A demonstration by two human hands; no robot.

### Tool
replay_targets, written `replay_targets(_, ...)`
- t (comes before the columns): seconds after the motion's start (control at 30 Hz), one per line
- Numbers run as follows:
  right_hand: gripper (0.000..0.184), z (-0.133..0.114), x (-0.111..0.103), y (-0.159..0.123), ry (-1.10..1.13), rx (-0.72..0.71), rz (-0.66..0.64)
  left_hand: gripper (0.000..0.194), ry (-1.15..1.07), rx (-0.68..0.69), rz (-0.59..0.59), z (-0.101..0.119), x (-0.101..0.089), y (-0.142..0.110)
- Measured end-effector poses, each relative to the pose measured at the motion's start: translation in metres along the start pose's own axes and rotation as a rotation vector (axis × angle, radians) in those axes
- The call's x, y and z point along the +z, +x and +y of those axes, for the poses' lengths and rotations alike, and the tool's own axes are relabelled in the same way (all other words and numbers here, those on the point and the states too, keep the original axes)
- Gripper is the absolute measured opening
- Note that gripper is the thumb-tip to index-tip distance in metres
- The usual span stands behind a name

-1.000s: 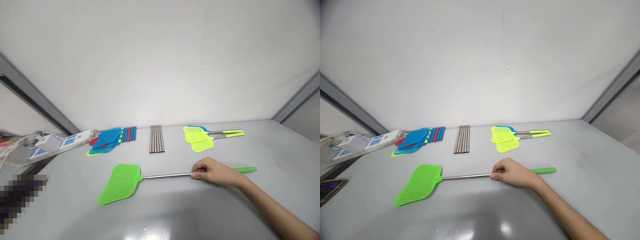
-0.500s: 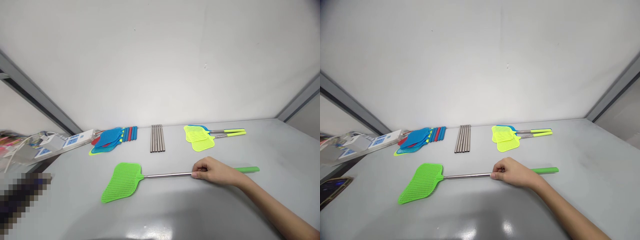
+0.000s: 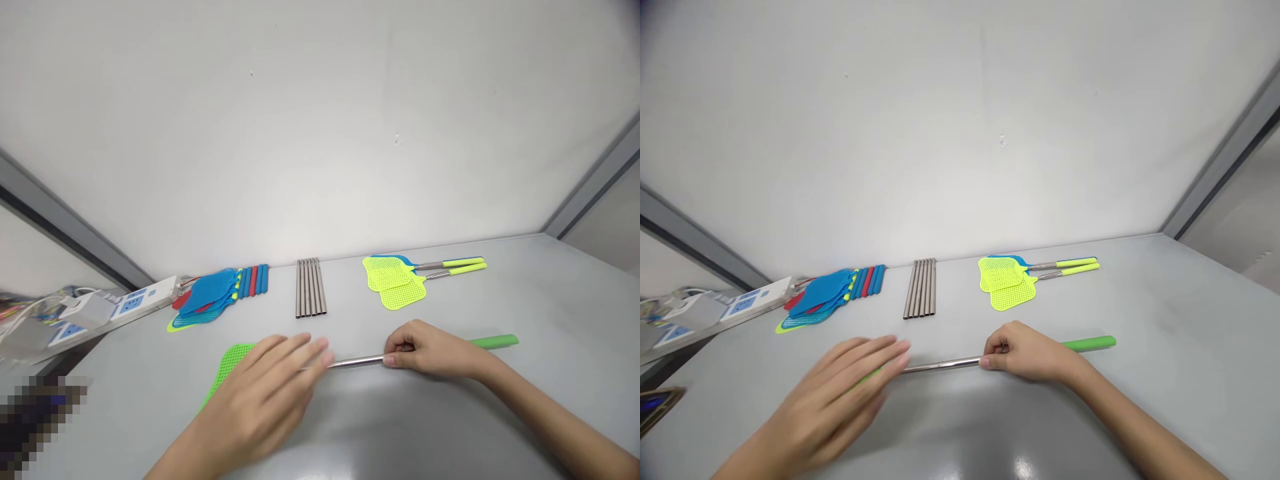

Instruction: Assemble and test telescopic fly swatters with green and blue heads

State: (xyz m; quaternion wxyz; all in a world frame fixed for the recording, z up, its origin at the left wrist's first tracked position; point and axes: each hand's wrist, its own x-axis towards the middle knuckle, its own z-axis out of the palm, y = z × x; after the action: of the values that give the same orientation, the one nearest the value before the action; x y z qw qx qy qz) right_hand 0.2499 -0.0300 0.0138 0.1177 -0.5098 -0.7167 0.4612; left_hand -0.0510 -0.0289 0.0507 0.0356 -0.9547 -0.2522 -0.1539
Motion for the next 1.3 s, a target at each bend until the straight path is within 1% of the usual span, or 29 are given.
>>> replay_targets(0.07,0.025,0.001,-0.001,0.000,0.001,0.006,-0.001,0.024,-0.068,0.002,-0.122,-0.010,0.012,0.012)
replay_targets(0.13,0.026,0.002,-0.003,0.000,-0.007,0.013,0.011,0.023,-0.146,-0.067,-0.244,-0.016,0.022,0.016)
replay_targets(0.17,0.026,0.002,-0.004,0.000,-0.013,0.015,0.019,0.022,-0.162,-0.116,-0.275,-0.017,0.025,0.017)
replay_targets(0.27,0.025,0.002,-0.006,-0.001,-0.032,0.016,0.036,0.022,-0.186,-0.202,-0.309,-0.019,0.032,0.014)
replay_targets(0.33,0.025,0.000,-0.005,-0.001,-0.039,0.022,0.033,0.027,-0.210,-0.213,-0.328,-0.017,0.034,0.011)
replay_targets(0.43,0.025,-0.002,-0.003,-0.003,-0.060,0.030,0.056,0.029,-0.235,-0.216,-0.357,-0.013,0.038,0.008)
replay_targets(0.53,0.024,-0.004,-0.002,-0.004,-0.087,0.008,0.088,0.028,-0.223,-0.207,-0.357,-0.007,0.043,0.007)
replay_targets(0.63,0.023,-0.003,-0.002,-0.003,-0.090,-0.011,0.083,0.028,-0.188,-0.199,-0.350,-0.003,0.046,0.006)
replay_targets(0.9,0.028,-0.001,0.006,-0.002,-0.088,0.007,0.009,0.028,-0.109,-0.166,-0.319,0.002,0.047,0.002)
replay_targets(1.0,0.027,-0.003,0.006,-0.003,-0.057,0.024,-0.043,0.028,-0.084,-0.141,-0.291,0.006,0.048,0.002)
replay_targets(1.17,0.026,-0.004,0.008,-0.005,0.057,0.092,-0.136,0.029,-0.053,-0.101,-0.251,0.011,0.050,0.001)
replay_targets(1.3,0.027,-0.002,0.011,-0.004,0.284,0.166,-0.266,0.030,-0.015,-0.059,-0.240,0.015,0.048,0.001)
